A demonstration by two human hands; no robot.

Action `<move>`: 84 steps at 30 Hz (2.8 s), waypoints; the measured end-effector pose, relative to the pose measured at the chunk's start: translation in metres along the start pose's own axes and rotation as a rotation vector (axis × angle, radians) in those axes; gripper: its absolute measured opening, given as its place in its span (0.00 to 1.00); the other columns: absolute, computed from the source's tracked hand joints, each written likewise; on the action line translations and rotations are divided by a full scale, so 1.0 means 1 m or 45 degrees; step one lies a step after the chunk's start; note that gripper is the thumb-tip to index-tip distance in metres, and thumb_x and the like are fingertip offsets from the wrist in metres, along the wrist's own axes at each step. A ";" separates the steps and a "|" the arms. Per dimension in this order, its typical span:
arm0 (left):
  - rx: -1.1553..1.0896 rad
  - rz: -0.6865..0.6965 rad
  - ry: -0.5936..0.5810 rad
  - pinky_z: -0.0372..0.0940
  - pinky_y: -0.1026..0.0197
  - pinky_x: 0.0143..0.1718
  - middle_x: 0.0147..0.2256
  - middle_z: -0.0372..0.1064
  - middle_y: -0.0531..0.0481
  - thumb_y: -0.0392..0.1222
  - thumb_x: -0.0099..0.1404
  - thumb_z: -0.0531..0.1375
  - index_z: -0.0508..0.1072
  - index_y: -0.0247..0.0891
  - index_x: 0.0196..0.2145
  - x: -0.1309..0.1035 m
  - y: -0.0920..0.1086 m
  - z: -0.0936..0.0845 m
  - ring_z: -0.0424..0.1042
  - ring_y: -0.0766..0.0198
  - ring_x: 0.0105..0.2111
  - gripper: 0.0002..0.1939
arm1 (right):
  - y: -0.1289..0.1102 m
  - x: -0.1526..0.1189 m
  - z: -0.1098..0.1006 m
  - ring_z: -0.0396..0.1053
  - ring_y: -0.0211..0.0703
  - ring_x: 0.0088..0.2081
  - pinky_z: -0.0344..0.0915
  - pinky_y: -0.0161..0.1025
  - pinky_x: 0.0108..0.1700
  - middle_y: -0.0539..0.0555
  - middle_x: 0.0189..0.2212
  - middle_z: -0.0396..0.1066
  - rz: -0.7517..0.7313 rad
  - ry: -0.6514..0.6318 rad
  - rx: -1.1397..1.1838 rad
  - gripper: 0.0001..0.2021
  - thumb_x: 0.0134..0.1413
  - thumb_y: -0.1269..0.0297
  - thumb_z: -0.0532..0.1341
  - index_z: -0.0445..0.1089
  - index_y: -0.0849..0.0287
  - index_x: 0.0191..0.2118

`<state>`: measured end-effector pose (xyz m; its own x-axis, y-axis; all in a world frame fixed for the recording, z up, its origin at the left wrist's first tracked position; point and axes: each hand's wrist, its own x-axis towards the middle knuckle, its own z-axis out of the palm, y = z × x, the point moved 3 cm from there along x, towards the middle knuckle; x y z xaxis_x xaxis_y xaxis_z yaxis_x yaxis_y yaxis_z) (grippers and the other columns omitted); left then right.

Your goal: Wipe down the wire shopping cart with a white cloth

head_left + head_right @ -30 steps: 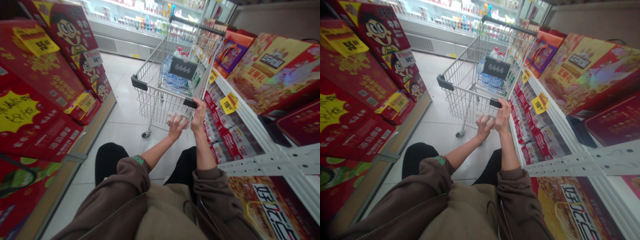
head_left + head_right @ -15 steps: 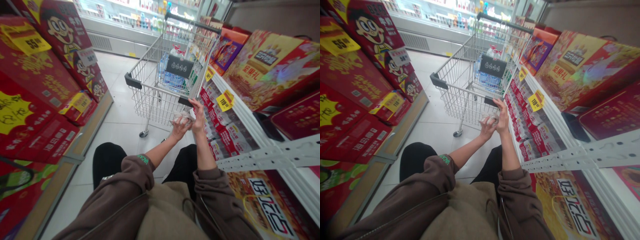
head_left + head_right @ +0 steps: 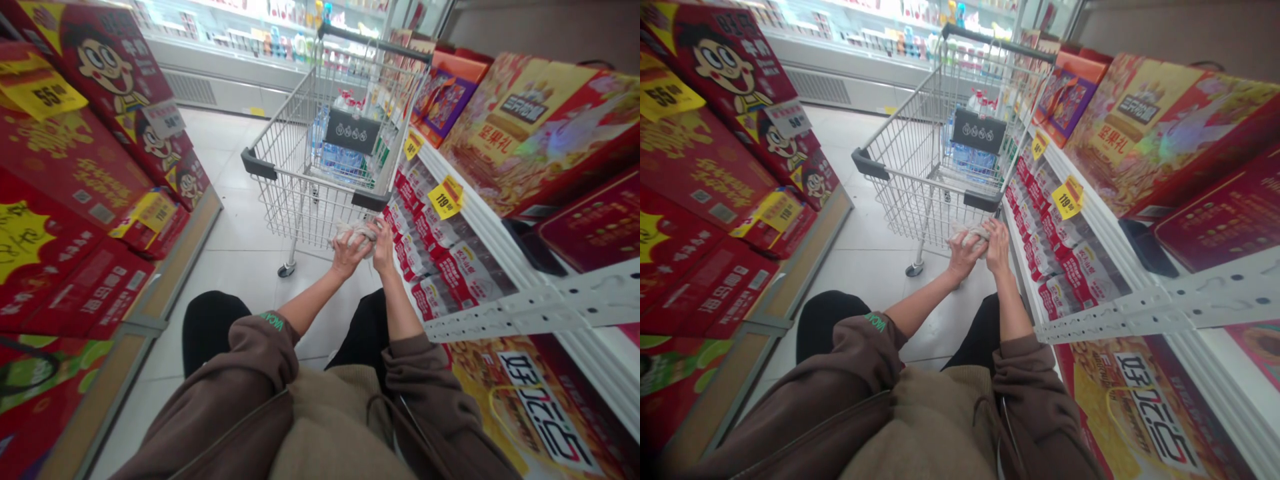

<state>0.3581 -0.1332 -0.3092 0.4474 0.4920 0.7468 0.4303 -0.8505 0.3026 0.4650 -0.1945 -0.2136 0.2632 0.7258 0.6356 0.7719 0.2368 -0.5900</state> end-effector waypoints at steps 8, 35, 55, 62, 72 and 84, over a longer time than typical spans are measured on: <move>0.038 0.056 -0.060 0.58 0.37 0.60 0.52 0.74 0.49 0.38 0.74 0.57 0.77 0.54 0.48 -0.012 -0.011 -0.007 0.63 0.49 0.61 0.13 | 0.013 0.004 -0.003 0.73 0.49 0.61 0.59 0.59 0.69 0.58 0.54 0.78 0.089 -0.108 0.116 0.33 0.71 0.40 0.35 0.68 0.50 0.59; 0.030 -0.154 0.420 0.52 0.38 0.67 0.51 0.68 0.43 0.31 0.68 0.57 0.81 0.50 0.47 0.014 -0.044 -0.070 0.56 0.44 0.63 0.18 | -0.017 -0.013 0.010 0.73 0.51 0.60 0.61 0.60 0.65 0.59 0.49 0.80 0.015 0.002 0.087 0.28 0.74 0.49 0.34 0.63 0.53 0.60; 0.020 -0.143 0.268 0.59 0.39 0.62 0.45 0.73 0.44 0.31 0.69 0.54 0.81 0.47 0.42 0.011 -0.073 -0.074 0.62 0.49 0.59 0.18 | -0.050 -0.011 0.025 0.63 0.50 0.68 0.48 0.57 0.70 0.58 0.58 0.75 -0.389 0.035 -0.514 0.23 0.72 0.57 0.43 0.60 0.56 0.65; -0.070 -0.262 0.309 0.58 0.35 0.65 0.47 0.71 0.41 0.36 0.68 0.56 0.82 0.47 0.42 0.019 -0.089 -0.100 0.62 0.44 0.59 0.15 | -0.057 0.005 0.014 0.59 0.57 0.70 0.51 0.65 0.69 0.61 0.66 0.66 -0.313 0.237 -0.438 0.25 0.70 0.50 0.42 0.63 0.51 0.63; -0.075 -0.205 0.275 0.54 0.38 0.66 0.49 0.68 0.45 0.27 0.62 0.56 0.80 0.45 0.45 0.057 -0.091 -0.105 0.58 0.46 0.60 0.20 | -0.086 0.091 0.022 0.64 0.59 0.56 0.53 0.62 0.65 0.66 0.49 0.72 -0.116 0.125 -0.704 0.26 0.72 0.52 0.43 0.71 0.62 0.56; -0.081 -0.736 0.837 0.48 0.34 0.65 0.55 0.54 0.38 0.23 0.58 0.56 0.70 0.37 0.54 0.067 -0.146 -0.150 0.53 0.44 0.58 0.27 | -0.085 0.095 0.032 0.62 0.58 0.51 0.50 0.59 0.60 0.62 0.44 0.69 -0.233 0.057 -0.744 0.27 0.70 0.45 0.42 0.70 0.59 0.49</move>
<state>0.2074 -0.0037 -0.2143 -0.3780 0.6586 0.6506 0.3965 -0.5199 0.7567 0.4059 -0.1249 -0.1189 0.1107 0.6757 0.7288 0.9931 -0.0475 -0.1068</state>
